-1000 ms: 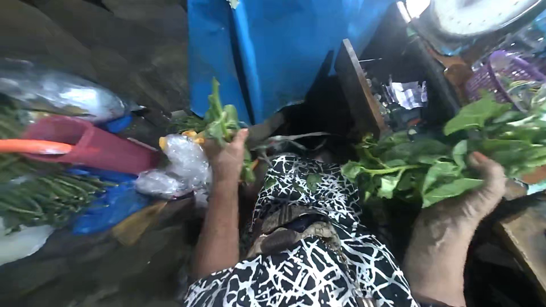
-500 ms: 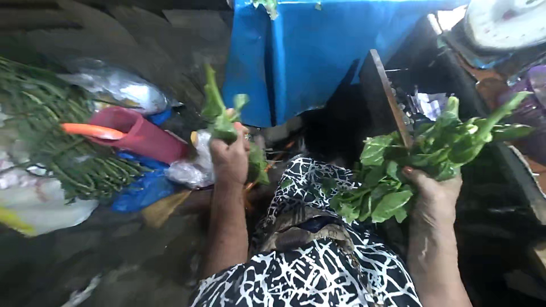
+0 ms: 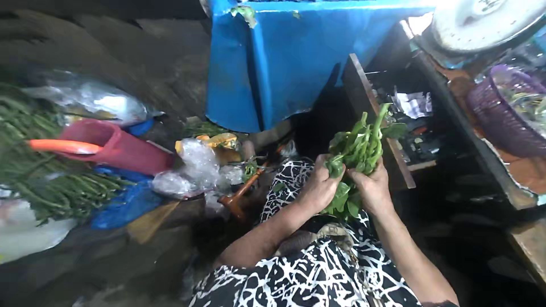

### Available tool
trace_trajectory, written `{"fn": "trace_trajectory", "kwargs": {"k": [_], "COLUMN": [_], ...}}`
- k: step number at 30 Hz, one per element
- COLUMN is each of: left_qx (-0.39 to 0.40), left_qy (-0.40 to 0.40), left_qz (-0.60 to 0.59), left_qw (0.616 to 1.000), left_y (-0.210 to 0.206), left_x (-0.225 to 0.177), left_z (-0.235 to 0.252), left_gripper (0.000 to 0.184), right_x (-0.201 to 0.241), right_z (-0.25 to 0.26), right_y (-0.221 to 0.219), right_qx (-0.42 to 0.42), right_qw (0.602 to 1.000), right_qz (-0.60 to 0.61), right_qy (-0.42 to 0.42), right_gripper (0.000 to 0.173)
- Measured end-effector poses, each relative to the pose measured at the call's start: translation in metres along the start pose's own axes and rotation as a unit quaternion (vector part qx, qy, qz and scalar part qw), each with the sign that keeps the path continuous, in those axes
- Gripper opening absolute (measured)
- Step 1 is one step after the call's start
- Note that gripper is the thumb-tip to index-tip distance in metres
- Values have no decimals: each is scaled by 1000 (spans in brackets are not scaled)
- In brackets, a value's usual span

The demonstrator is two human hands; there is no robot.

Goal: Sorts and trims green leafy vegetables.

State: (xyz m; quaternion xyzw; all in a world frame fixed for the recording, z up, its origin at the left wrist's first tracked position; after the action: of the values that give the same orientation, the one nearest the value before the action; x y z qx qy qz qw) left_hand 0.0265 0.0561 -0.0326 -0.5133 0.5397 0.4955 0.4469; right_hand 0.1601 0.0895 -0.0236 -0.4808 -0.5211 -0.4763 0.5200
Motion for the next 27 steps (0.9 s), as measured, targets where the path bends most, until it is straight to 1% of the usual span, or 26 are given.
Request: {"fn": "trace_trajectory", "kwargs": {"k": [2,4,6,7,9,10,11,12,13,15,16,18,20,21,22,23,24,25,26,27], "left_qx": [-10,-8,16,33,62,76,91,108,135,186,199,210,221,212,186,128,50,-21,-62,-68], "left_qy": [9,24,28,17,-41,-78,-98,-105,-96,-83,-85,-98,-109,-120,-130,-138,-147,-145,-138,-123], "left_qz": [-35,-71,-91,-87,-43,0,64,137,204,298,311,308,273,233,185,125,55,0,-40,-72], "left_qw": [999,997,995,996,996,994,989,979,965,932,925,923,930,941,956,974,986,989,988,987], "left_y": [-1,-3,-7,-9,-11,-13,-15,-17,-20,-26,-28,-29,-26,-24,-18,-9,2,12,20,23], "left_x": [6,8,7,5,1,-1,-3,-5,-7,-10,-10,-9,-8,-8,-9,-8,-7,-6,-5,-6], "left_z": [2,5,7,5,-1,-3,-4,-6,-8,-13,-14,-16,-16,-15,-13,-10,-10,-10,-9,-8], "left_gripper": [42,48,52,53,55,63,74,84,92,101,103,103,94,85,73,60,57,66,83,100], "right_x": [-5,-7,-6,-7,-9,-10,-8,-3,0,0,1,3,4,5,7,10,14,17,21,24], "right_z": [0,1,0,-3,-9,-10,-10,-11,-10,-7,-6,-4,-1,1,3,4,3,1,-4,-10], "right_y": [-1,-1,3,3,1,1,0,-1,-1,0,0,-1,2,6,9,12,11,8,3,-5], "right_qx": [14,29,41,50,85,97,94,84,79,52,34,0,-29,-48,-62,-71,-76,-75,-64,-47], "right_qw": [1000,1000,999,998,995,994,994,995,996,998,999,998,995,992,988,984,979,972,964,954], "right_qz": [-2,4,3,1,2,12,22,26,21,1,-20,-57,-89,-102,-114,-128,-150,-182,-223,-264], "right_qy": [0,11,26,36,55,57,52,47,44,18,11,14,44,64,85,104,117,125,133,135], "right_gripper": [64,60,55,55,62,67,66,57,53,49,48,46,49,52,58,65,70,72,72,68]}}
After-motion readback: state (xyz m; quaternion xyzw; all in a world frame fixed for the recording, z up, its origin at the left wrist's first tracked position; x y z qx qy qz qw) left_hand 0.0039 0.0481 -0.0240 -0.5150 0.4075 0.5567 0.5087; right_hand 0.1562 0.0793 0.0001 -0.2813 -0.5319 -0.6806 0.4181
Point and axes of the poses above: each hand's wrist, its own z-axis towards the middle knuckle, its own y-axis out of the back of the hand, x = y × z, the point moved 6 cm from there along z, towards the middle knuckle
